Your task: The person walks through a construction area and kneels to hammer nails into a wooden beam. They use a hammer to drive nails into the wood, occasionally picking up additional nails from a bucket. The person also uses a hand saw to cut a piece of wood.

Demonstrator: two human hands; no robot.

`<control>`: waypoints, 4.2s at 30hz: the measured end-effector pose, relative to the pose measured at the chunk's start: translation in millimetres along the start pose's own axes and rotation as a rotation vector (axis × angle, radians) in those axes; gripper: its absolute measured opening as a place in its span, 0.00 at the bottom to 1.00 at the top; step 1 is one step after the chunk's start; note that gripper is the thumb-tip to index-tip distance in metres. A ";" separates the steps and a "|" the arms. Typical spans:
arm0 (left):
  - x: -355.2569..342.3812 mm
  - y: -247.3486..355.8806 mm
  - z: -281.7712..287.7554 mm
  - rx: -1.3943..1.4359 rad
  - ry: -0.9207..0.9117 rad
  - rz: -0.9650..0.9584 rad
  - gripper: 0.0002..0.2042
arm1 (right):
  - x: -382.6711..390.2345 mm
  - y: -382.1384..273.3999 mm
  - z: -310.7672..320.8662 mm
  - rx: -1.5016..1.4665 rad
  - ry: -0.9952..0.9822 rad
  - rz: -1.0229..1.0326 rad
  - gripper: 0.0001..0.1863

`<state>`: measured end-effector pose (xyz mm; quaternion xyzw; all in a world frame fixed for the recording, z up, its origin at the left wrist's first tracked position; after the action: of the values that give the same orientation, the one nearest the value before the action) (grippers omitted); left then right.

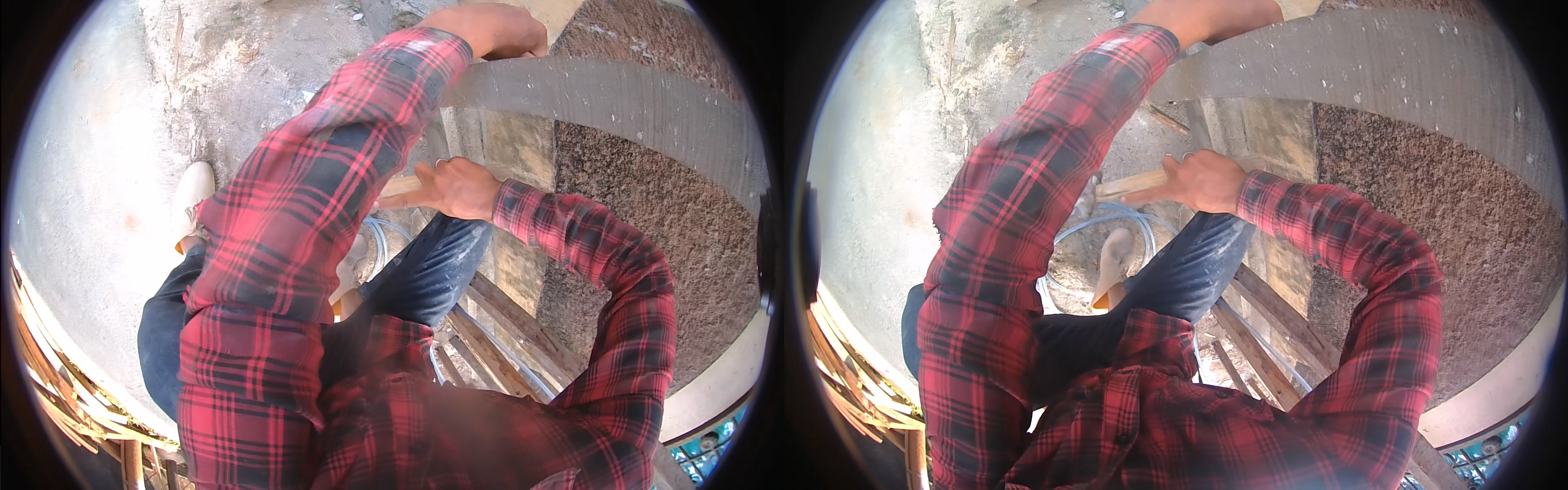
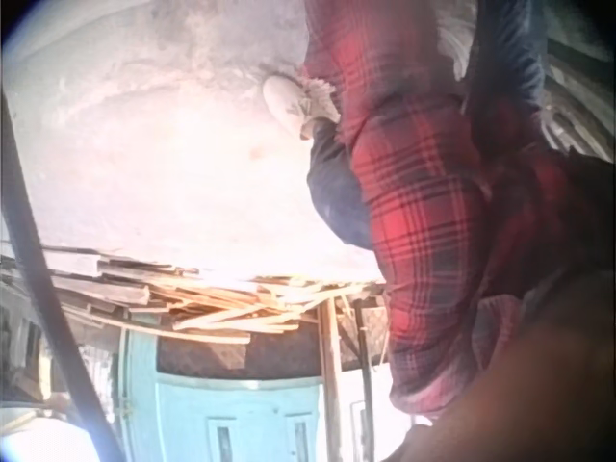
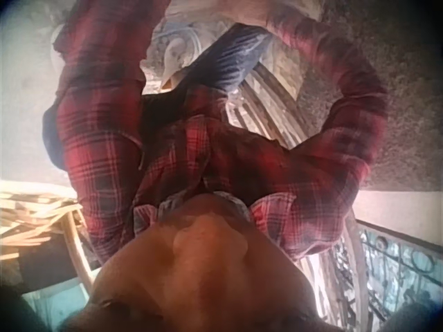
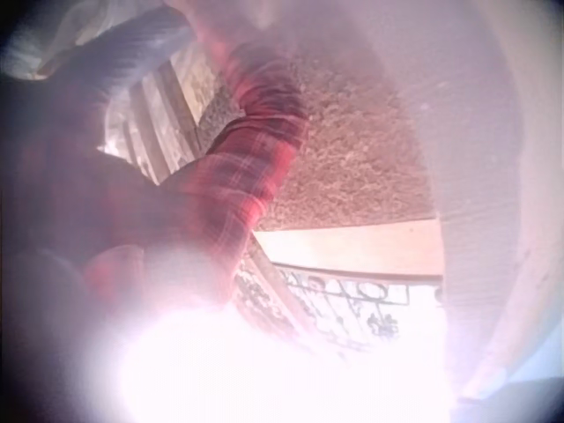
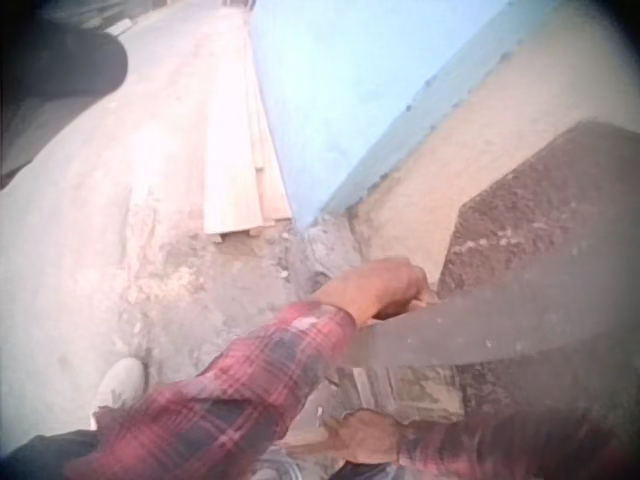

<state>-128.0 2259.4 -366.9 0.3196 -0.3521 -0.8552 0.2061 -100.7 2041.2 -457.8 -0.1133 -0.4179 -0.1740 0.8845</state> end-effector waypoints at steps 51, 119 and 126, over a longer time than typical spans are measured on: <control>-6.1 -12.5 -9.5 -0.044 -0.002 0.170 0.06 | -19.9 33.7 -50.4 -0.134 -0.004 -0.334 0.38; 108.1 11.4 81.7 0.645 0.107 0.122 0.18 | 150.1 -307.1 -104.5 -1.288 0.108 -1.364 0.24; 194.4 71.7 -8.5 1.025 -0.366 -0.099 0.14 | 160.2 -375.3 -160.6 -1.428 0.378 -1.506 0.23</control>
<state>-251.1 2095.3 -396.9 0.2414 -0.7383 -0.6245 -0.0810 -44.9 1608.6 -412.8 -0.2900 -0.0363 -0.8988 0.3268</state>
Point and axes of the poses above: each hand's wrist, its own x-axis away from the middle knuckle, its own z-axis out of the back of the hand, y = z × x, the point moved 8 cm from there along -x, towards the middle knuckle, and after that the axes turned 12 degrees about -z, right-handed, at the moved point
